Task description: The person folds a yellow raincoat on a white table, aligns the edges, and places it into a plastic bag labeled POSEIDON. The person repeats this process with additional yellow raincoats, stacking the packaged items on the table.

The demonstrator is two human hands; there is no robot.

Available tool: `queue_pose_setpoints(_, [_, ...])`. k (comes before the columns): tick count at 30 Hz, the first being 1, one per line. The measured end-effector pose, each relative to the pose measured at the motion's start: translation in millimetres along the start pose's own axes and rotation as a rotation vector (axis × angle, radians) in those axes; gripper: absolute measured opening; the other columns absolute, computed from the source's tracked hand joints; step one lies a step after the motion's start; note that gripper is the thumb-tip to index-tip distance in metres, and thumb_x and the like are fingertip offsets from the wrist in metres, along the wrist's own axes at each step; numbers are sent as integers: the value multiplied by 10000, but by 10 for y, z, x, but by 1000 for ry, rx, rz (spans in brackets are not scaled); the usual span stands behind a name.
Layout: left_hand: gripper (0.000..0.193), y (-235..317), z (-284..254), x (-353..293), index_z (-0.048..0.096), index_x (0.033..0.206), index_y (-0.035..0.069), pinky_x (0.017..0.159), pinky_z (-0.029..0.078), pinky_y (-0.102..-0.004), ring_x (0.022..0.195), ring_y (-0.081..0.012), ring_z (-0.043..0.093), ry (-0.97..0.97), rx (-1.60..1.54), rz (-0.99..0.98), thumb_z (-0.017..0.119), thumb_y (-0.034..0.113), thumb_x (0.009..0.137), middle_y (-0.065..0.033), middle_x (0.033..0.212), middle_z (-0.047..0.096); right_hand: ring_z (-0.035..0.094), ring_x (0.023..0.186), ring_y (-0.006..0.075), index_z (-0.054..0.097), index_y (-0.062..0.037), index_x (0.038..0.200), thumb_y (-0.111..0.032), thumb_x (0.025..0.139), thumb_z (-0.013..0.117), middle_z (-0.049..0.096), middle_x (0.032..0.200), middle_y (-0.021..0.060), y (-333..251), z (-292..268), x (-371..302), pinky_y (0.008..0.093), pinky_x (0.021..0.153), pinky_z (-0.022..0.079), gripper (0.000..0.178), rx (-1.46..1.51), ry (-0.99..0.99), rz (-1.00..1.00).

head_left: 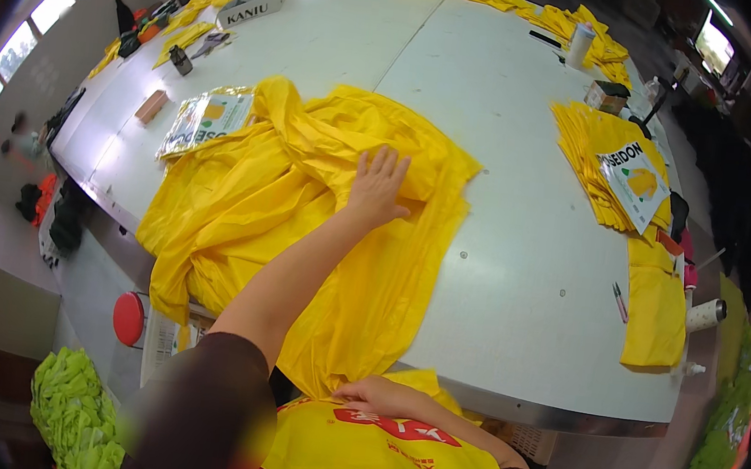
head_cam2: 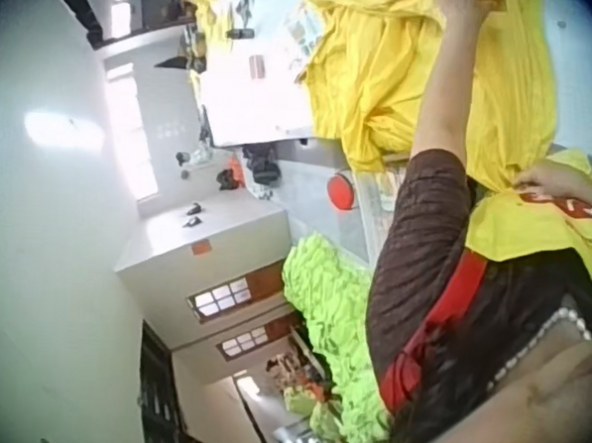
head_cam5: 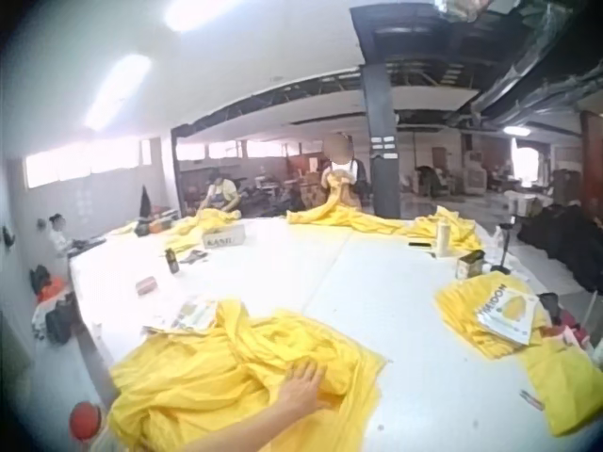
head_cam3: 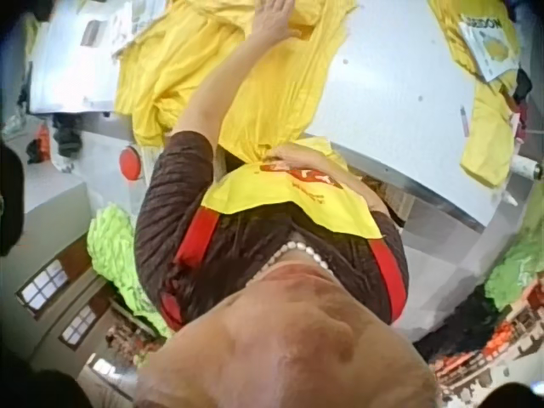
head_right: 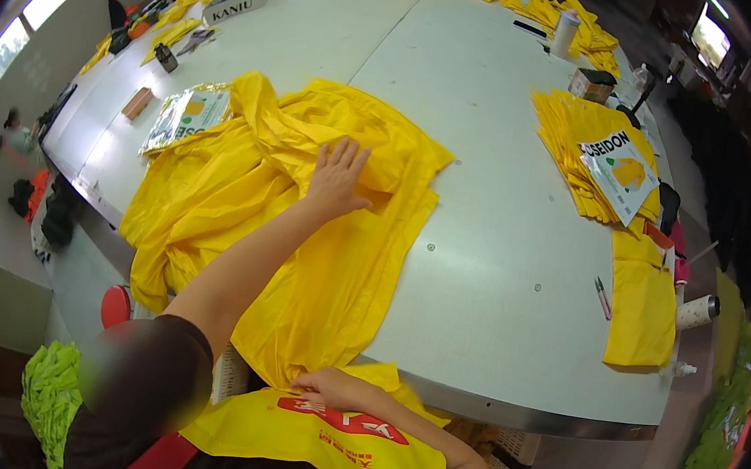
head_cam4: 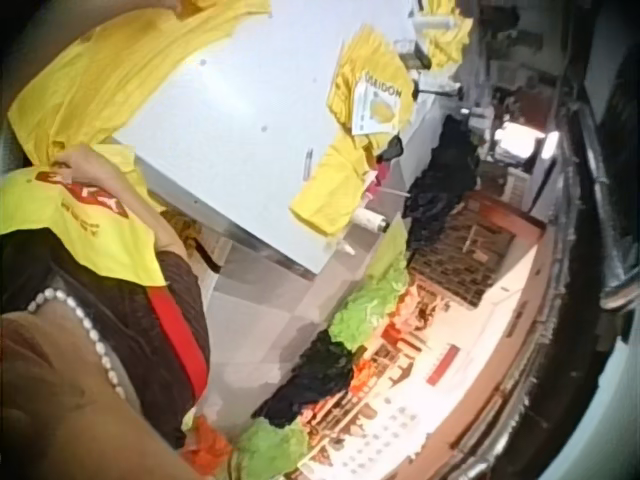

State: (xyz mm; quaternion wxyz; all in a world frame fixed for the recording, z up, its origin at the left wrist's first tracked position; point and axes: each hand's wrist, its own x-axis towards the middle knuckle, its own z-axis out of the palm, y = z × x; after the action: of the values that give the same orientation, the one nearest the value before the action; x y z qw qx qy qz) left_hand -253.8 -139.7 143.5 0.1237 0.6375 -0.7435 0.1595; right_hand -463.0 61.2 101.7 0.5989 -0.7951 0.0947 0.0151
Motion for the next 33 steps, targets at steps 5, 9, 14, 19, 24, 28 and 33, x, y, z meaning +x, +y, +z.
queue_pose_setpoints(5, [896, -83, 262, -410, 323, 1344, 92, 1039, 182, -538, 1063, -226, 528, -573, 148, -111, 745, 443, 636, -61, 1050, 596, 592, 878, 300, 583, -21, 1056, -281, 829, 608, 609, 973, 142, -1205, -595, -465, 365, 782, 461, 346, 195, -227, 22])
queue_pose_setpoints(9, [745, -159, 172, -787, 390, 1301, 60, 1008, 213, -536, 945, -189, 606, -531, 150, -253, 691, 387, 704, -35, 984, 648, 544, 796, 337, 551, -4, 909, -312, 859, 571, 559, 854, 165, -1900, -131, -498, 392, 717, 446, 313, -124, -290, -326])
queue_pose_setpoints(14, [231, -538, 275, -1316, 615, 1000, 123, 947, 247, -488, 832, -191, 643, -534, -13, -374, 524, 230, 816, -26, 885, 677, 507, 714, 395, 508, 6, 776, -296, 889, 525, 504, 738, 209, -2164, 425, -176, 434, 646, 417, 323, 175, -443, -361])
queue_pose_setpoints(19, [170, -791, -233, -2131, 604, 830, 135, 771, 345, -439, 707, -234, 627, -282, -142, -436, 610, 284, 748, -65, 727, 643, 539, 745, 344, 534, 9, 843, -272, 870, 570, 541, 787, 180, -2279, 585, -33, 392, 682, 441, 284, 150, -609, -508])
queue_pose_setpoints(24, [155, -1150, -1283, -3279, 571, 771, 73, 552, 408, -380, 642, -322, 576, 375, -232, -455, 618, 221, 774, -127, 640, 576, 598, 811, 166, 618, -25, 966, -142, 832, 616, 638, 880, 84, -2235, 355, 271, 289, 736, 477, 179, -1, -46, 26])
queue_pose_setpoints(28, [141, -1277, -2186, -3706, 583, 828, 32, 627, 451, -312, 620, -257, 566, 936, -692, -603, 639, 158, 795, -105, 661, 546, 578, 772, 125, 607, -12, 956, -100, 850, 582, 639, 839, 53, -1797, -11, 759, 251, 738, 467, 139, -345, 535, -33])
queue_pose_setpoints(33, [183, -1467, -3244, -4358, 560, 974, 52, 721, 449, -300, 787, -216, 568, 1183, -131, -557, 599, 166, 836, -74, 878, 576, 517, 1005, 150, 578, -4, 1062, -181, 913, 482, 568, 1100, 83, -2297, 36, 2015, 271, 899, 394, 250, -143, 179, -293])
